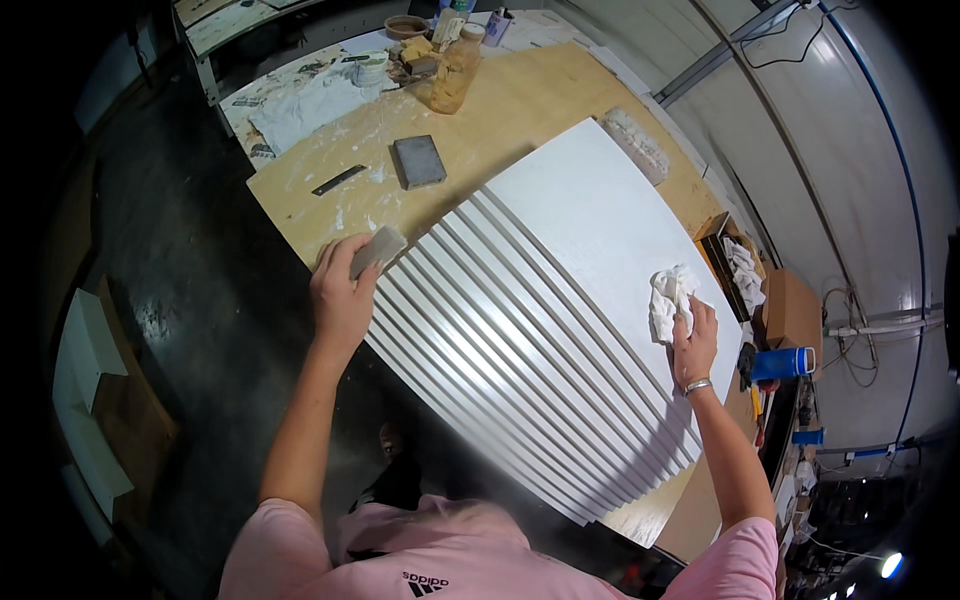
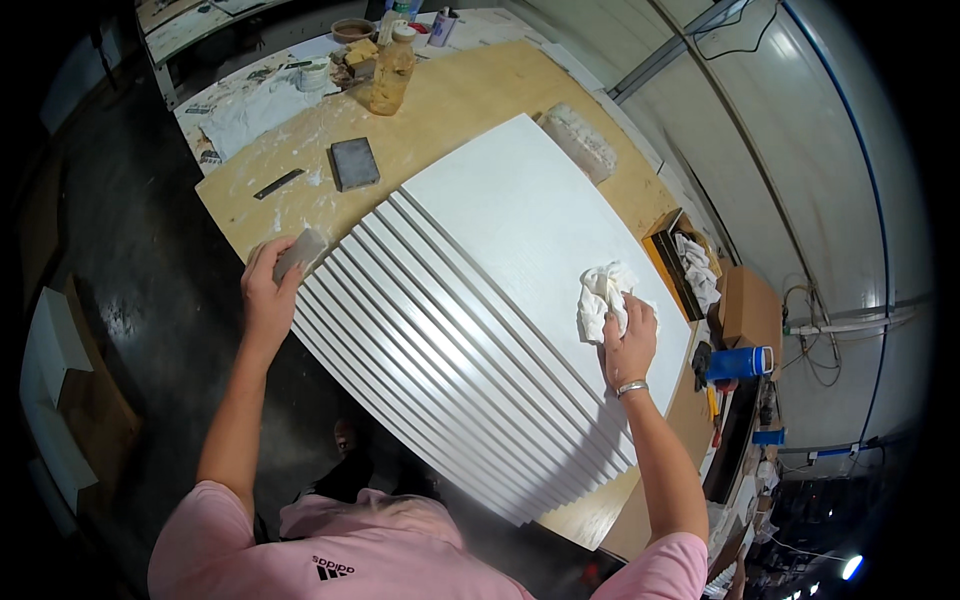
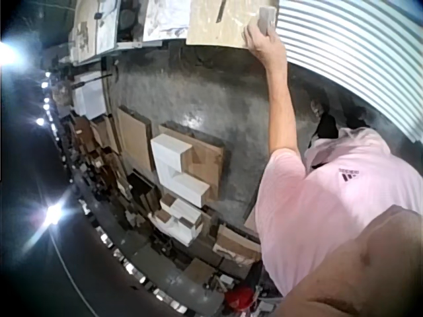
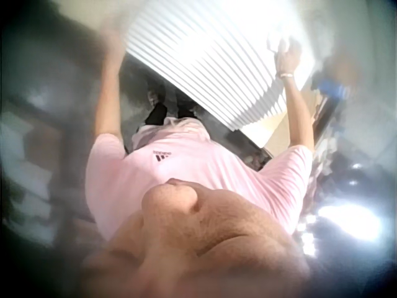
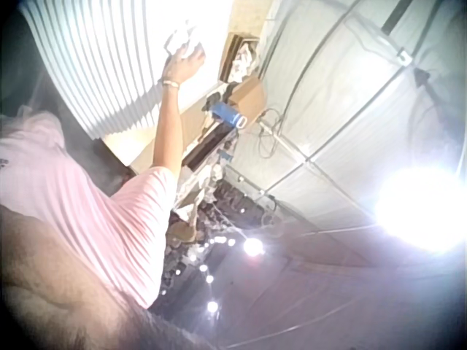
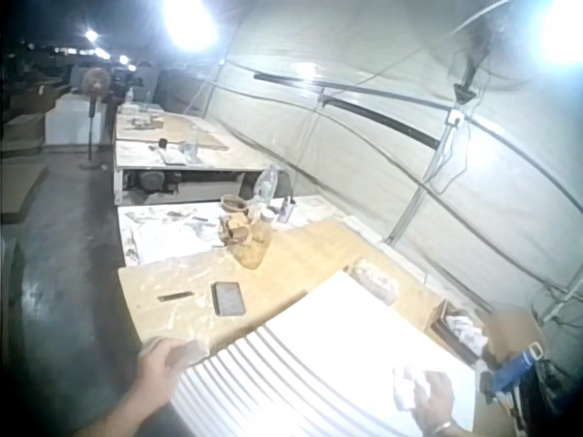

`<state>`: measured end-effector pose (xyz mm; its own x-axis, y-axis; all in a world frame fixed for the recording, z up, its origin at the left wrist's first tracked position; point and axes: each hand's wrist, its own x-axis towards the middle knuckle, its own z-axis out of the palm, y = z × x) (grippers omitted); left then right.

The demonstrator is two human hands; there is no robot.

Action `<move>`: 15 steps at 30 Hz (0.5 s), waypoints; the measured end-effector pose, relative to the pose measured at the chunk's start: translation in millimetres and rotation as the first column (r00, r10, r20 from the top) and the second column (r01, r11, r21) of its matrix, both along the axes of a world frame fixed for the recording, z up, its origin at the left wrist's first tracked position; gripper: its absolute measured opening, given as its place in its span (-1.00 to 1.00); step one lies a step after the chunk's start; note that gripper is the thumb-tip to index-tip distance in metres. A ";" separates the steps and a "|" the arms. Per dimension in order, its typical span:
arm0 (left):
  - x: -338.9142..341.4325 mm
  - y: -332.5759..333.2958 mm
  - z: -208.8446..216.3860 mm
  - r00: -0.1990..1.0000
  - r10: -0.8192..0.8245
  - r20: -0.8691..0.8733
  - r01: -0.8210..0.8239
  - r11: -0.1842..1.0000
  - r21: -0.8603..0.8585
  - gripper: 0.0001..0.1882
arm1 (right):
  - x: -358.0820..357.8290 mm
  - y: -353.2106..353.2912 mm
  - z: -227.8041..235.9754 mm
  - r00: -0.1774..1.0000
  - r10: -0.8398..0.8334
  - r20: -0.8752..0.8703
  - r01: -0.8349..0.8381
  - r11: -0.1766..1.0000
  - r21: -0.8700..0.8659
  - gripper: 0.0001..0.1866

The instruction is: The person sands the edges of white slatted panels using a sanding block and wipes the flat surfaces with a cloth.

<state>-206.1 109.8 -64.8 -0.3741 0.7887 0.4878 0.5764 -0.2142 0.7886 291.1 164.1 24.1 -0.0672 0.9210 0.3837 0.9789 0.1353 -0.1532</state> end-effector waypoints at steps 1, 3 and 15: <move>4.9 8.4 6.0 0.999 -0.025 0.024 0.025 1.000 0.013 -0.65 | 0.1 -0.2 -0.4 1.000 0.008 -0.004 -0.008 1.000 0.006 -0.56; 13.5 23.2 17.9 0.996 -0.083 0.013 0.082 0.996 0.044 -0.66 | 0.2 -0.5 -0.8 1.000 0.021 -0.009 -0.021 1.000 0.019 -0.56; 0.8 51.0 15.8 0.975 -0.146 -0.165 0.145 0.989 -0.018 -0.68 | -4.4 -2.1 3.7 1.000 0.003 -0.013 -0.003 1.000 -0.003 -0.54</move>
<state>-205.3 160.8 -49.0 -0.1696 0.8317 0.5287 0.6619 -0.3014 0.6863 286.7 162.1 27.8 -0.0648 0.9219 0.3820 0.9765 0.1375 -0.1660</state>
